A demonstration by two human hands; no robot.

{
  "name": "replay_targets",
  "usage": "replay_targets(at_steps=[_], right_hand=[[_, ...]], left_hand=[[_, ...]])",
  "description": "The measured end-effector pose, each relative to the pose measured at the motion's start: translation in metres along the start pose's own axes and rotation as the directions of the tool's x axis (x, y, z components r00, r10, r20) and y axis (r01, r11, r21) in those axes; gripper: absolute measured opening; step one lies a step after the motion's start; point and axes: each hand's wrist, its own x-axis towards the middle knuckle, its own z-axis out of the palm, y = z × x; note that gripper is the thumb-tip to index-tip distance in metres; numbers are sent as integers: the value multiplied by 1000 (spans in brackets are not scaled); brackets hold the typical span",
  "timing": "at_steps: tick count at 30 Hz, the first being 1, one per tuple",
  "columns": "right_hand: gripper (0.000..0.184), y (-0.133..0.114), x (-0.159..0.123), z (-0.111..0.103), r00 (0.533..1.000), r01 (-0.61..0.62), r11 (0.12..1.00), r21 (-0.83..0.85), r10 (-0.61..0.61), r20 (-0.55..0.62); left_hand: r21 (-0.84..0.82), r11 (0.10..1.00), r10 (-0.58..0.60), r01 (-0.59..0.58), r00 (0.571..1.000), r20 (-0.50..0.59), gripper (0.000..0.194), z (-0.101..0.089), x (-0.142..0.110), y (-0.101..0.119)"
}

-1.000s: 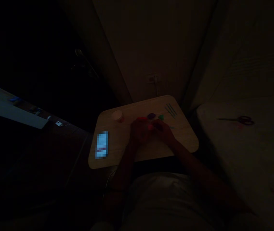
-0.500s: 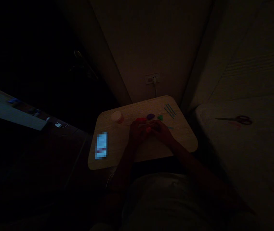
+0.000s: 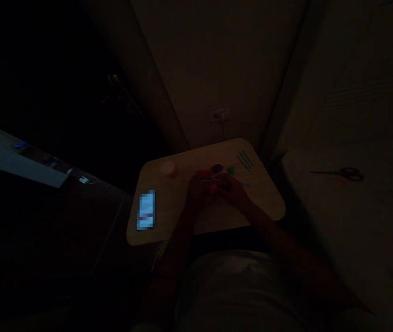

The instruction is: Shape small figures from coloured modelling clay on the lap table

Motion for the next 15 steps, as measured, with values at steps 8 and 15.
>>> replay_targets(at_steps=[8, 15], right_hand=[[32, 4, 2, -3, 1000, 13, 1000, 13, -14, 11], [31, 9, 5, -4, 999, 22, 999, 32, -24, 43]], left_hand=[[4, 998, 65, -65, 997, -44, 24, 0, -3, -4], [84, 984, 159, -155, 987, -40, 22, 1, -3, -11]])
